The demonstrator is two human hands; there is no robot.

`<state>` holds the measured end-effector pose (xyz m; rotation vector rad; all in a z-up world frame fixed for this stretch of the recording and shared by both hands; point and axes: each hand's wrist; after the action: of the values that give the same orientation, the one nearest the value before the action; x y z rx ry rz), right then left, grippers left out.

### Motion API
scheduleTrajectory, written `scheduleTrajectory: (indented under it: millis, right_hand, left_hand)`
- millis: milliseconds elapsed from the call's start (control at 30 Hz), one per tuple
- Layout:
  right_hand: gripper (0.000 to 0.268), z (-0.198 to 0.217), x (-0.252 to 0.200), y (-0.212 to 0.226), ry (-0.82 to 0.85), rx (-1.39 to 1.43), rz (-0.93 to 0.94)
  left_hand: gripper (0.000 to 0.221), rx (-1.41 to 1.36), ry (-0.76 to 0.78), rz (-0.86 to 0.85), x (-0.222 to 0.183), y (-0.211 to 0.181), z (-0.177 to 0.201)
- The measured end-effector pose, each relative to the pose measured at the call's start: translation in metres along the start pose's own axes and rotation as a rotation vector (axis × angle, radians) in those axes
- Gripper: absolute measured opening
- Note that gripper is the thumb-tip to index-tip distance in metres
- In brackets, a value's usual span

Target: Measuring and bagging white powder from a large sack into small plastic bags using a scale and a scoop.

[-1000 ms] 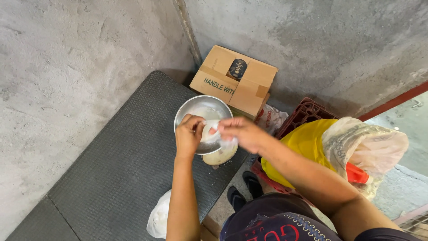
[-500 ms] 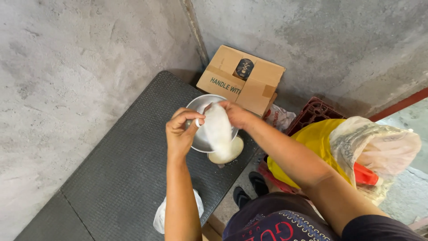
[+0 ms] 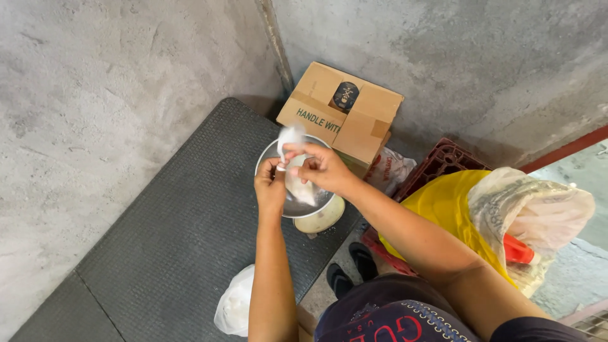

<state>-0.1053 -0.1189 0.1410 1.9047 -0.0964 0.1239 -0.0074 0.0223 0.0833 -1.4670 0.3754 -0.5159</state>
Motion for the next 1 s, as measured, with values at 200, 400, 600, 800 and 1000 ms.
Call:
scheduleTrajectory:
  millis: [200, 400, 600, 800, 1000]
  right_hand:
    - [0.027, 0.01, 0.004, -0.044, -0.204, -0.643, 0.106]
    - [0.019, 0.009, 0.01, -0.054, -0.253, -0.633, 0.066]
    - [0.01, 0.015, 0.015, -0.054, -0.263, -0.675, 0.091]
    - [0.007, 0.029, 0.028, -0.06, -0.244, -0.653, 0.105]
    - [0.01, 0.006, 0.02, -0.038, -0.34, -0.832, 0.075]
  left_hand:
    - [0.015, -0.279, -0.093, 0.174, 0.005, 0.044, -0.015]
    - [0.014, -0.364, -0.137, 0.215, 0.005, 0.035, -0.021]
    - [0.009, -0.148, -0.236, -0.126, -0.001, 0.034, -0.023]
    - [0.006, -0.039, -0.162, -0.143, -0.003, 0.028, -0.02]
    - [0.016, -0.146, -0.097, -0.02, 0.003, 0.013, -0.019]
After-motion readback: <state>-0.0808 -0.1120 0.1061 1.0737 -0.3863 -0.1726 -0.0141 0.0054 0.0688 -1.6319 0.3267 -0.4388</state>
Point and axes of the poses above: each hand's wrist, its own x-axis towards the middle knuckle, its own z-axis out of the back of the hand, y = z × x, and after that the axes turned 11 degrees about y, right-handed
